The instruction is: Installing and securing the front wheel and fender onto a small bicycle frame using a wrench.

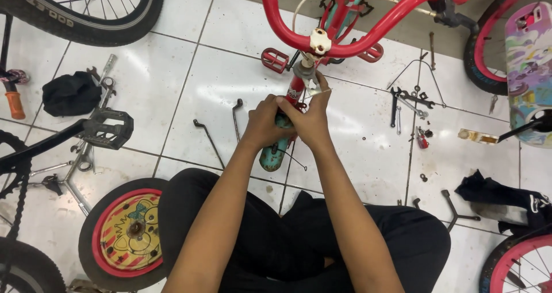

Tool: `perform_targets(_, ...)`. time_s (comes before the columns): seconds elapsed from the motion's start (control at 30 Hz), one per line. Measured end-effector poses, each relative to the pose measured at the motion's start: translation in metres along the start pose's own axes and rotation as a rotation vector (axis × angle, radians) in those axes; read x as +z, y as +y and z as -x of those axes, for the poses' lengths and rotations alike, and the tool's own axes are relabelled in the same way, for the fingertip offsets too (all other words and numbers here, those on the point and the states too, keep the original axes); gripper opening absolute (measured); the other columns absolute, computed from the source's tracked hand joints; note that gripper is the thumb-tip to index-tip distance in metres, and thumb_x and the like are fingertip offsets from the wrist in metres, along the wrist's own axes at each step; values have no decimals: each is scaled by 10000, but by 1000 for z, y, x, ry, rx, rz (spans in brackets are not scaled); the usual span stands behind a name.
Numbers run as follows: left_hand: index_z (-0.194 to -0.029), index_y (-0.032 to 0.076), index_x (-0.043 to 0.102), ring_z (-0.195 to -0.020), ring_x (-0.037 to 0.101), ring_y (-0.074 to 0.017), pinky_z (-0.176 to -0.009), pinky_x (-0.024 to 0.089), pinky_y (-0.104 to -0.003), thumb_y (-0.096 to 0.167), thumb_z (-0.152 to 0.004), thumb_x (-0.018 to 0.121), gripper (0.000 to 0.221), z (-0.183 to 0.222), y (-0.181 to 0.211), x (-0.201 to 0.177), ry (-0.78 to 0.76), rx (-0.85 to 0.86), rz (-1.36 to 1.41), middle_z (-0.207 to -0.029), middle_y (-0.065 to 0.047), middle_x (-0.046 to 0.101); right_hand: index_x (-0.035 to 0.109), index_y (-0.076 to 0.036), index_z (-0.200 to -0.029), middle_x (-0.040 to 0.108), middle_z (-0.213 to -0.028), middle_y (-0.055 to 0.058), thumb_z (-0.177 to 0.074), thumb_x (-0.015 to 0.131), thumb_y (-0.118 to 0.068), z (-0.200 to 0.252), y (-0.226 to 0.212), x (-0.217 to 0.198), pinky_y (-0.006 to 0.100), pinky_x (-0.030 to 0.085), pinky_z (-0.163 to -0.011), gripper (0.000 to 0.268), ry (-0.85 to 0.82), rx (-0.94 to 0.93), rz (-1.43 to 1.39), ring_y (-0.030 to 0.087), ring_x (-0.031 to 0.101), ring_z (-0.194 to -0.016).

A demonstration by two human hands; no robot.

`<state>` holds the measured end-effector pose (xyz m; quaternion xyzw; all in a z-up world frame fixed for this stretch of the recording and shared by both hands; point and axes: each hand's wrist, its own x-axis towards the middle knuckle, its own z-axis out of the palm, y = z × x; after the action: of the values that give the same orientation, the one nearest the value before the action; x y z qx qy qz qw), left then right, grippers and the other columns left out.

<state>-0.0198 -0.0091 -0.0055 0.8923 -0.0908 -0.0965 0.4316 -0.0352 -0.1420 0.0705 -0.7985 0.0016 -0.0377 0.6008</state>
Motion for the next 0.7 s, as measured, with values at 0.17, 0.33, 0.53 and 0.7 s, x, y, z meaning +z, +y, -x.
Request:
perform_targets(0.17,-1299,117,582,-1165,557,-329,-1025,368,-617,393,-682,835,722,3,17,7,15,15,-39,-1151,-56,601,383,-14,-1454,430,-1400,232,-827,858,-485,-8,-32,1,529,391,-1158,917,157,83,146,431,476,-1349)
perform_targets(0.33,-1266,134,603,-1128,548,-287,-1014,352,-591,412,-637,856,733,-1,29,14,21,41,-108,-1089,-16,594,634,35,-1104,719,-937,213,-909,662,-202,-20,37,3,453,571,-820,309,368,102,199,355,715,-944)
perform_targets(0.53,-1360,90,568,-1174,561,-341,-1025,348,-609,431,-648,865,843,-6,35,23,-63,59,-113,-1190,-80,608,653,-9,-1046,721,-900,198,-849,676,-157,-18,45,-13,441,547,-808,248,370,112,177,311,716,-935)
perform_targets(0.7,-1545,83,383,-1261,545,-402,-1056,347,-619,347,-679,869,1028,-1,51,17,-81,67,-93,-1322,-148,572,675,-29,-1093,750,-957,173,-861,671,-196,-15,44,-22,437,556,-841,286,328,142,196,295,725,-994)
